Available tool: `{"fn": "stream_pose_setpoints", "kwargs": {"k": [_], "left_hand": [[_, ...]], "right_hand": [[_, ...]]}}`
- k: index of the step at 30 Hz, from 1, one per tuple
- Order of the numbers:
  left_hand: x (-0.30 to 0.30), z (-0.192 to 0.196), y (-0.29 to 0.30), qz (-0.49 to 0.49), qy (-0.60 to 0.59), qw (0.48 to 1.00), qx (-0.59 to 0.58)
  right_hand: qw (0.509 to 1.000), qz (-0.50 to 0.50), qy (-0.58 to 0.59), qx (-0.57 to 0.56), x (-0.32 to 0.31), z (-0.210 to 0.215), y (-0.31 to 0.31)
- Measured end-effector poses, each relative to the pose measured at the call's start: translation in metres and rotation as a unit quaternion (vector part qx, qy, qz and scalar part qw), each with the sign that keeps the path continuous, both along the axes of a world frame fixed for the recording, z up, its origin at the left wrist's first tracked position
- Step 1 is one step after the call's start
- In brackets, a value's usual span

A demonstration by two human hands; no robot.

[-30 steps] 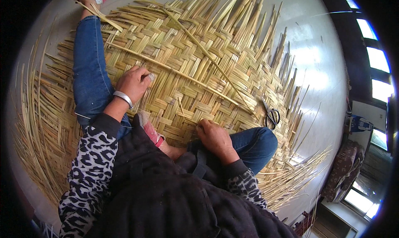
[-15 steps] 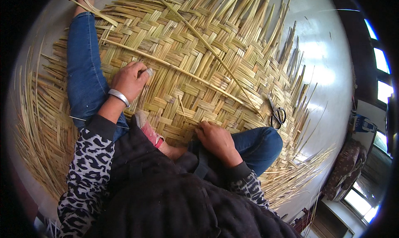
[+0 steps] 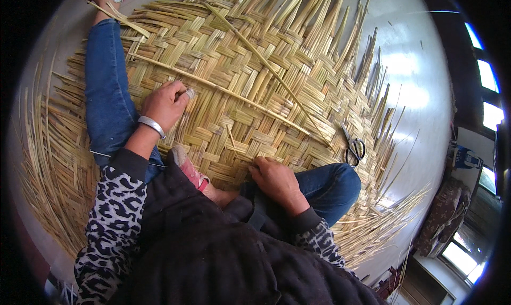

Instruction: The person sits on the floor and weaves thin bamboo strips into a large flat basket base. They interlace the strips by hand, adjusting the weave pattern and occasionally using a small tool to tighten or align the strands.

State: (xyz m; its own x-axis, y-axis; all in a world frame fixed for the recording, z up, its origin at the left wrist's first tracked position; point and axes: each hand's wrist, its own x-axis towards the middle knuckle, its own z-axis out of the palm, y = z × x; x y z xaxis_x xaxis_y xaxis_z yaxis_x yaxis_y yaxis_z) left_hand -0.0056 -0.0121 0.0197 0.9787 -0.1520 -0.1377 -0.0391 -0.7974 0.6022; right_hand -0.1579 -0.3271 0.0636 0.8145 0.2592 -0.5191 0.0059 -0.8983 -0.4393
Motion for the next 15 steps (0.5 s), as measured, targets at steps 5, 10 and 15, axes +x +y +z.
{"fn": "stream_pose_setpoints", "kwargs": {"k": [5, 10, 15], "left_hand": [[-0.0005, 0.0029, -0.0010, -0.005, -0.004, 1.000, 0.006], [0.0001, 0.0032, -0.0012, 0.000, 0.017, 1.000, 0.011], [-0.0012, 0.0004, -0.0010, 0.003, 0.008, 1.000, 0.008]], "right_hand": [[1.000, -0.003, 0.002, -0.003, -0.0009, 0.0013, 0.0007], [1.000, -0.008, 0.007, -0.001, -0.0010, 0.0013, 0.0007], [1.000, -0.003, 0.010, -0.009, -0.0009, 0.0007, 0.0005]]}}
